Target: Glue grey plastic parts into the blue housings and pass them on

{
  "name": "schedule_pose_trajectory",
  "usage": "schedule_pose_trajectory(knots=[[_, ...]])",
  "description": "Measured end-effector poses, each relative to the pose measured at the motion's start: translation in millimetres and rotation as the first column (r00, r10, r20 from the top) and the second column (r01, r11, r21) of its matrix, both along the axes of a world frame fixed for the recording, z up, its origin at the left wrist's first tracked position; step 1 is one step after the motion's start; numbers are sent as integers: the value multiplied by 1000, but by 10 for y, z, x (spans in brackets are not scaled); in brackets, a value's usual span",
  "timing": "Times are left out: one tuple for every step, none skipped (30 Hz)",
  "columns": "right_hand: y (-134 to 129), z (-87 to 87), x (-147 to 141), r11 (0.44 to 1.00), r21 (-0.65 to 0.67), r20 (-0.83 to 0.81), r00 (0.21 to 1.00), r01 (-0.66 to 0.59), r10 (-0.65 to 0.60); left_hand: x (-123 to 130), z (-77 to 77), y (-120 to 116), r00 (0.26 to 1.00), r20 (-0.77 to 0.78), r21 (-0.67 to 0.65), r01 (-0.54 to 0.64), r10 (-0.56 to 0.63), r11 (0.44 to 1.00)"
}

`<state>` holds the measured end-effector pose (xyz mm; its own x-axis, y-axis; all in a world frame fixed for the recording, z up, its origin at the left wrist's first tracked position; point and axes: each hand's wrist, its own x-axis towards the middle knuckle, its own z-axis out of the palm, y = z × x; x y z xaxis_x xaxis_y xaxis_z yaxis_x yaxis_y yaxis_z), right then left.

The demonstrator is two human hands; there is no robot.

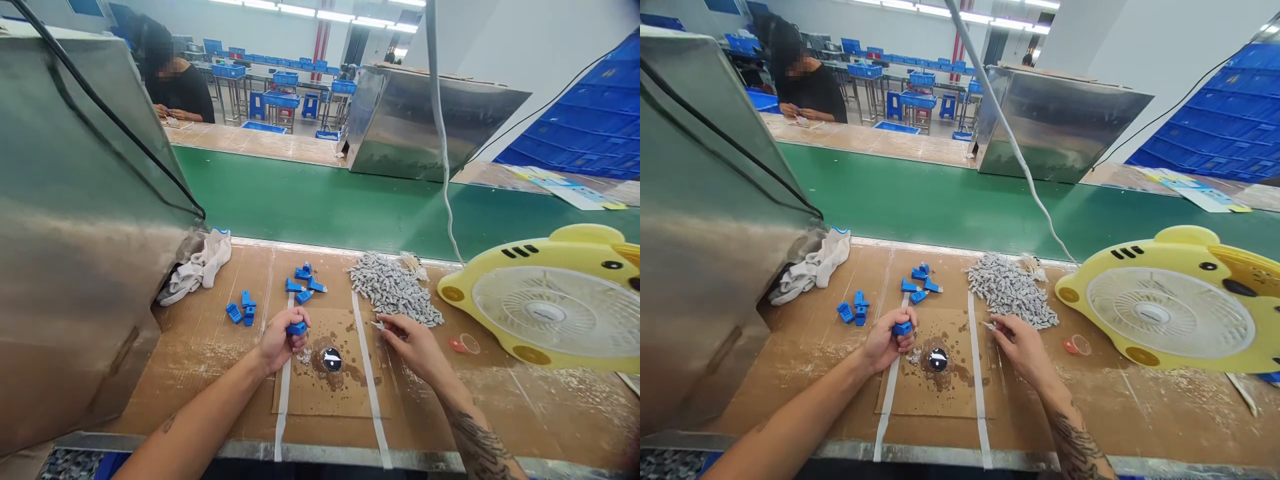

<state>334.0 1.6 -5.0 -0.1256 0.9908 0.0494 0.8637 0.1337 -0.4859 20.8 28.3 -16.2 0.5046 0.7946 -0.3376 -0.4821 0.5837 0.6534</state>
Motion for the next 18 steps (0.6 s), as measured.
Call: schedule_pose_trajectory(knots=[[-38, 31, -6, 1000, -1, -40, 999, -8, 8, 5, 11, -3, 1000, -3, 7, -1, 1, 1000], [-81, 61, -22, 1000, -3, -99, 995, -8, 8, 11, 20, -6, 1000, -6, 14, -5, 5, 1000], [-126, 88, -48, 1000, -13, -175, 984, 3, -5, 16, 29, -10, 1000, -9, 20, -7, 8, 1000], [-173, 111, -85, 999, -36, -265, 964, 21, -29, 21, 35, -16, 1000, -14, 24, -10, 10, 1000], [-218, 127, -130, 997, -69, -357, 932, 39, -61, 26, 38, -21, 1000, -19, 26, -13, 13, 1000], [-259, 137, -182, 993, -105, -440, 893, 52, -93, 30, 40, -26, 1000, -24, 28, -16, 16, 999], [-297, 141, -237, 990, -131, -504, 855, 60, -118, 33, 40, -30, 999, -30, 31, -17, 18, 999], [-329, 142, -295, 988, -142, -557, 820, 64, -133, 35, 39, -32, 999, -34, 34, -18, 19, 999], [-356, 142, -351, 988, -135, -597, 790, 70, -138, 37, 38, -34, 999, -37, 37, -19, 20, 999], [-379, 143, -404, 990, -115, -628, 766, 82, -136, 39, 38, -34, 999, -38, 39, -21, 23, 999], [-398, 148, -452, 991, -89, -646, 751, 100, -134, 40, 39, -34, 999, -39, 42, -25, 26, 999], [-415, 159, -492, 992, -64, -649, 750, 110, -125, 42, 41, -33, 999, -38, 45, -29, 31, 999], [-430, 176, -524, 993, -41, -634, 766, 110, -111, 44, 44, -32, 999, -38, 49, -36, 38, 998], [-443, 201, -549, 995, -16, -598, 796, 99, -89, 46, 46, -32, 998, -38, 55, -41, 43, 998], [-454, 234, -569, 997, 12, -545, 836, 77, -58, 49, 47, -33, 998, -41, 62, -45, 47, 997], [-462, 274, -584, 998, 44, -477, 879, 41, -15, 52, 45, -34, 998, -48, 71, -47, 51, 996], [-467, 318, -596, 997, 78, -395, 918, -7, 37, 55, 41, -36, 997, -57, 80, -48, 53, 996], [-468, 366, -609, 992, 108, -304, 948, -68, 98, 58, 33, -38, 996, -69, 88, -49, 55, 995]])
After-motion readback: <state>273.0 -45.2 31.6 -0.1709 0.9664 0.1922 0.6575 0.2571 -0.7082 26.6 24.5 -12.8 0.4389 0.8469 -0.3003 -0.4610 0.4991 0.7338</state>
